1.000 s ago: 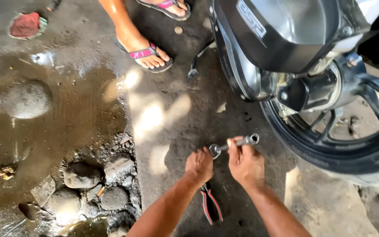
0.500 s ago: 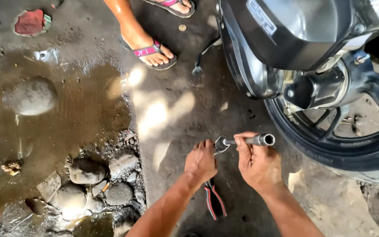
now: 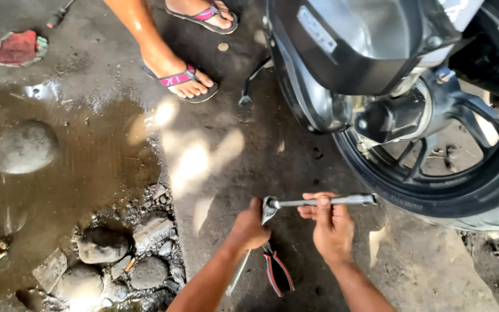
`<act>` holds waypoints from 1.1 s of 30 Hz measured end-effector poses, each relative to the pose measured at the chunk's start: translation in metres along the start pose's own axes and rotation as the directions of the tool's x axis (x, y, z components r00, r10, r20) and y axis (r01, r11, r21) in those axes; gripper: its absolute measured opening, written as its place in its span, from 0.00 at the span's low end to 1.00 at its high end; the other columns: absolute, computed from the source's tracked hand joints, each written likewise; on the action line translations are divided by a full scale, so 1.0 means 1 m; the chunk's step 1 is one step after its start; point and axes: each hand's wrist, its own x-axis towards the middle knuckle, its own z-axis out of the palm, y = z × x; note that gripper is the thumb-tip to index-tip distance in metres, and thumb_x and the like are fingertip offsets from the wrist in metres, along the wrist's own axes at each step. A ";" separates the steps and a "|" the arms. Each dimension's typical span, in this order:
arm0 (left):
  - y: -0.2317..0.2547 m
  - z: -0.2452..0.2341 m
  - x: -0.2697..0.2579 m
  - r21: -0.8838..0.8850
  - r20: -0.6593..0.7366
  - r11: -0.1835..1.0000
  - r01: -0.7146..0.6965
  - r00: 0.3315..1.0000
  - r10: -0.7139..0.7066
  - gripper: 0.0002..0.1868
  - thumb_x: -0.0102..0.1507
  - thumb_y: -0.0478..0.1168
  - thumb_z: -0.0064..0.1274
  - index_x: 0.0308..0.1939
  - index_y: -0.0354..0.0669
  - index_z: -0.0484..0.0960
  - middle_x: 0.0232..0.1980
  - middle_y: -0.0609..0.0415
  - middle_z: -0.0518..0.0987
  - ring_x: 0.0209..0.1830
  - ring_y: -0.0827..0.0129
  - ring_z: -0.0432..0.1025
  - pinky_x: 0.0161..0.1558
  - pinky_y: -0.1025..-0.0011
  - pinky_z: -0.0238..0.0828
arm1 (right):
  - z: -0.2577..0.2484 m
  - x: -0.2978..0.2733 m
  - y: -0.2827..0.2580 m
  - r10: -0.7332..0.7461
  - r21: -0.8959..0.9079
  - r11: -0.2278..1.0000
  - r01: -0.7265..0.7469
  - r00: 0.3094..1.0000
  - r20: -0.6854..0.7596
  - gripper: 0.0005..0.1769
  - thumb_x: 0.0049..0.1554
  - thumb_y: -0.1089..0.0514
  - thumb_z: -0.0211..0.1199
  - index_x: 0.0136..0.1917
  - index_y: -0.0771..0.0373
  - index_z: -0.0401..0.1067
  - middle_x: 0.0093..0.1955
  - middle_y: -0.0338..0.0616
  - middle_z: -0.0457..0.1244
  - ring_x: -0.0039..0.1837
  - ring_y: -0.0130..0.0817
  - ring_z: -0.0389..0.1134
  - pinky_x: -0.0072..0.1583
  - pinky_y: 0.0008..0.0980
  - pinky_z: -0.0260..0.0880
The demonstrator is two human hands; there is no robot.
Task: Changing the oil of a motorcycle using a wrench and oil containers
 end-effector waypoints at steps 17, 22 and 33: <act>-0.068 -0.032 0.003 -0.955 -0.110 -0.273 -0.111 0.994 -0.020 0.11 0.58 0.44 0.55 0.33 0.39 0.75 0.28 0.56 0.74 0.11 0.84 0.52 0.07 0.82 0.38 | 0.008 -0.083 -0.034 0.374 -0.026 0.613 -0.789 0.261 0.890 0.28 0.69 0.51 0.55 0.78 0.60 0.57 0.50 0.46 0.70 0.40 0.28 0.73 0.36 0.19 0.74; -0.039 -0.052 0.011 -0.937 -0.086 -0.341 -0.077 0.996 0.012 0.09 0.61 0.42 0.52 0.32 0.43 0.70 0.29 0.52 0.74 0.11 0.83 0.56 0.07 0.85 0.43 | 0.012 -0.069 -0.100 0.412 -0.179 0.859 -0.480 0.439 0.798 0.18 0.68 0.53 0.47 0.69 0.57 0.64 0.37 0.39 0.66 0.31 0.27 0.67 0.33 0.26 0.63; -0.003 -0.062 0.017 -0.973 -0.037 -0.230 -0.034 0.999 0.012 0.14 0.62 0.47 0.50 0.31 0.39 0.75 0.26 0.55 0.74 0.10 0.81 0.56 0.07 0.83 0.47 | 0.002 -0.060 -0.121 0.414 -0.128 0.859 -0.496 0.528 0.741 0.27 0.66 0.51 0.49 0.75 0.59 0.62 0.37 0.39 0.65 0.31 0.28 0.66 0.38 0.27 0.70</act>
